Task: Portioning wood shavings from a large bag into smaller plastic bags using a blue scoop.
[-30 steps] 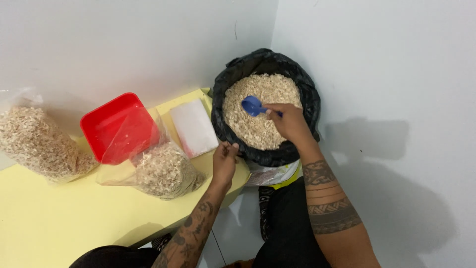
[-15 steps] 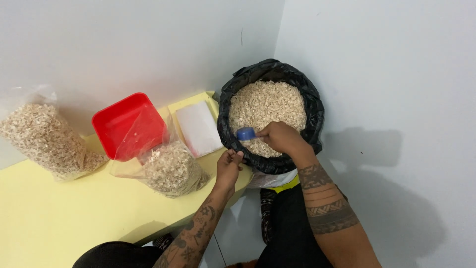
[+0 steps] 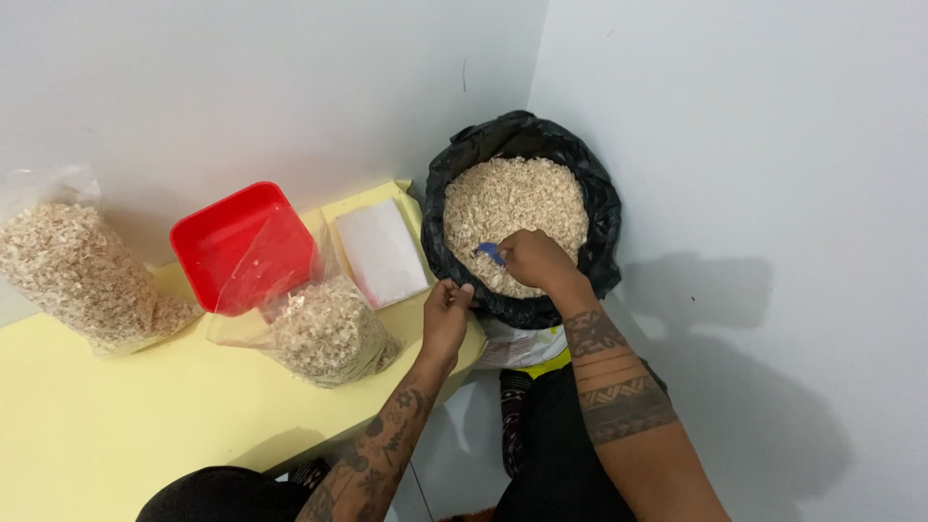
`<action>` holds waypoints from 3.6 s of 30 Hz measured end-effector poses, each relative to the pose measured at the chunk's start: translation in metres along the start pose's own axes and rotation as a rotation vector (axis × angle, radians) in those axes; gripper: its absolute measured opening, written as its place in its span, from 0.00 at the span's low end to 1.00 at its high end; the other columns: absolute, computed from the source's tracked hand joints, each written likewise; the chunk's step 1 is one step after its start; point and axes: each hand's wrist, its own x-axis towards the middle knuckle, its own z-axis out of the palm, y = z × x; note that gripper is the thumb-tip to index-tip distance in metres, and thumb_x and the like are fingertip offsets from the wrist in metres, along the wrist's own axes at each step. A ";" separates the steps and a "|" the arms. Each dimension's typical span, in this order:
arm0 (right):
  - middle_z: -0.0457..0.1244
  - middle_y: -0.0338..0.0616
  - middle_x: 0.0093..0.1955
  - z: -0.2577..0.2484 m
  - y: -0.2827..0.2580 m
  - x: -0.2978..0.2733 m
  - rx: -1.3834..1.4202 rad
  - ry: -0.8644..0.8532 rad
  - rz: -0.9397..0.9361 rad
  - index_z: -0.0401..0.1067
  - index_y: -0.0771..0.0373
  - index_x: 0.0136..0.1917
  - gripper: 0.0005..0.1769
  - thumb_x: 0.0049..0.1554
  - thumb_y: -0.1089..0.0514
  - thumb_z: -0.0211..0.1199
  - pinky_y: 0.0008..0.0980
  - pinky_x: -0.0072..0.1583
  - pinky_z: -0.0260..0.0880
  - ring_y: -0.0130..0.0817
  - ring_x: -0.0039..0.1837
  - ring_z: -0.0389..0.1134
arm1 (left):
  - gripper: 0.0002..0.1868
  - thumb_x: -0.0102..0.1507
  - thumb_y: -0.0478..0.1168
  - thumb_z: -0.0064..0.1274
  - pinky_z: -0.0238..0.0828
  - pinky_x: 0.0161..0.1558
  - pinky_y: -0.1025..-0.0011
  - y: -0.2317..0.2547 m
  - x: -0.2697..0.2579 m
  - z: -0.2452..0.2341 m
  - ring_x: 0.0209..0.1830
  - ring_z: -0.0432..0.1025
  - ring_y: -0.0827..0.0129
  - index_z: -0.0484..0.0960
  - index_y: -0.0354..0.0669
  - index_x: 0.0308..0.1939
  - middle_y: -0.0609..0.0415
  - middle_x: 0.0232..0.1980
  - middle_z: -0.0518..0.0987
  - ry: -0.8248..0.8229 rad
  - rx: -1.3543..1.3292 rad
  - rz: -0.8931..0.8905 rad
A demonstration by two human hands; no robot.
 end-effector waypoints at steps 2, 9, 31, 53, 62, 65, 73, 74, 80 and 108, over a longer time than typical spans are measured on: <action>0.73 0.53 0.48 0.000 0.011 0.009 0.004 -0.001 0.006 0.82 0.53 0.57 0.18 0.57 0.53 0.57 0.53 0.59 0.72 0.60 0.57 0.73 | 0.07 0.73 0.40 0.46 0.63 0.40 0.69 -0.008 -0.006 0.002 0.40 0.69 0.69 0.74 0.39 0.47 0.54 0.39 0.71 0.000 0.016 0.018; 0.68 0.51 0.34 -0.018 0.046 0.012 0.479 -0.149 0.179 0.79 0.66 0.59 0.22 0.56 0.60 0.54 0.27 0.32 0.55 0.31 0.31 0.58 | 0.06 0.74 0.40 0.43 0.60 0.42 0.66 -0.003 -0.033 -0.001 0.40 0.65 0.71 0.72 0.41 0.46 0.53 0.40 0.71 -0.047 0.046 0.031; 0.69 0.48 0.46 -0.052 0.050 -0.032 0.951 0.094 0.166 0.68 0.64 0.71 0.22 0.64 0.62 0.53 0.16 0.34 0.53 0.19 0.35 0.57 | 0.07 0.68 0.37 0.54 0.61 0.40 0.67 -0.017 -0.002 0.000 0.39 0.73 0.67 0.76 0.37 0.46 0.51 0.38 0.75 0.024 0.009 0.079; 0.66 0.53 0.49 -0.054 0.027 -0.030 1.062 0.328 0.139 0.63 0.68 0.73 0.22 0.67 0.63 0.52 0.25 0.39 0.61 0.27 0.39 0.60 | 0.13 0.69 0.43 0.53 0.64 0.37 0.75 0.013 0.071 -0.004 0.39 0.75 0.73 0.74 0.38 0.52 0.54 0.41 0.77 0.041 -0.152 -0.112; 0.68 0.52 0.48 -0.049 0.020 -0.017 1.100 0.332 0.087 0.63 0.69 0.71 0.20 0.67 0.62 0.51 0.20 0.37 0.58 0.22 0.37 0.59 | 0.22 0.67 0.47 0.57 0.68 0.39 0.79 0.050 0.052 -0.010 0.44 0.76 0.73 0.69 0.43 0.60 0.58 0.49 0.71 -0.071 -0.398 -0.209; 0.68 0.51 0.48 -0.049 0.016 -0.011 1.119 0.346 0.060 0.65 0.68 0.70 0.19 0.67 0.61 0.50 0.19 0.37 0.58 0.22 0.36 0.59 | 0.26 0.68 0.47 0.55 0.69 0.42 0.77 0.065 0.043 -0.014 0.49 0.76 0.69 0.67 0.41 0.65 0.55 0.53 0.70 -0.096 -0.399 -0.188; 0.69 0.52 0.46 -0.045 -0.002 -0.006 1.149 0.407 0.041 0.67 0.65 0.68 0.17 0.66 0.62 0.52 0.20 0.37 0.58 0.23 0.35 0.59 | 0.28 0.67 0.45 0.57 0.71 0.54 0.64 0.080 0.003 -0.031 0.57 0.75 0.60 0.70 0.35 0.66 0.44 0.56 0.75 -0.112 0.154 0.072; 0.69 0.51 0.46 -0.046 -0.006 -0.008 1.150 0.416 0.036 0.67 0.65 0.68 0.17 0.66 0.62 0.52 0.20 0.36 0.58 0.23 0.35 0.59 | 0.23 0.66 0.45 0.57 0.71 0.53 0.63 0.094 -0.014 -0.034 0.54 0.75 0.61 0.74 0.37 0.61 0.46 0.52 0.77 -0.139 0.291 0.207; 0.69 0.53 0.45 -0.046 -0.028 -0.021 1.154 0.453 0.010 0.68 0.66 0.68 0.17 0.67 0.63 0.51 0.23 0.37 0.58 0.25 0.36 0.58 | 0.17 0.61 0.36 0.58 0.69 0.53 0.57 0.184 -0.106 -0.062 0.53 0.75 0.50 0.80 0.41 0.54 0.47 0.48 0.79 0.044 0.862 0.977; 0.66 0.58 0.41 -0.048 -0.203 -0.117 1.120 0.197 -0.335 0.69 0.74 0.68 0.19 0.67 0.64 0.50 0.32 0.42 0.61 0.30 0.37 0.57 | 0.02 0.65 0.44 0.60 0.59 0.62 0.46 0.179 -0.148 -0.151 0.39 0.73 0.65 0.86 0.57 0.37 0.62 0.30 0.75 0.363 1.076 1.240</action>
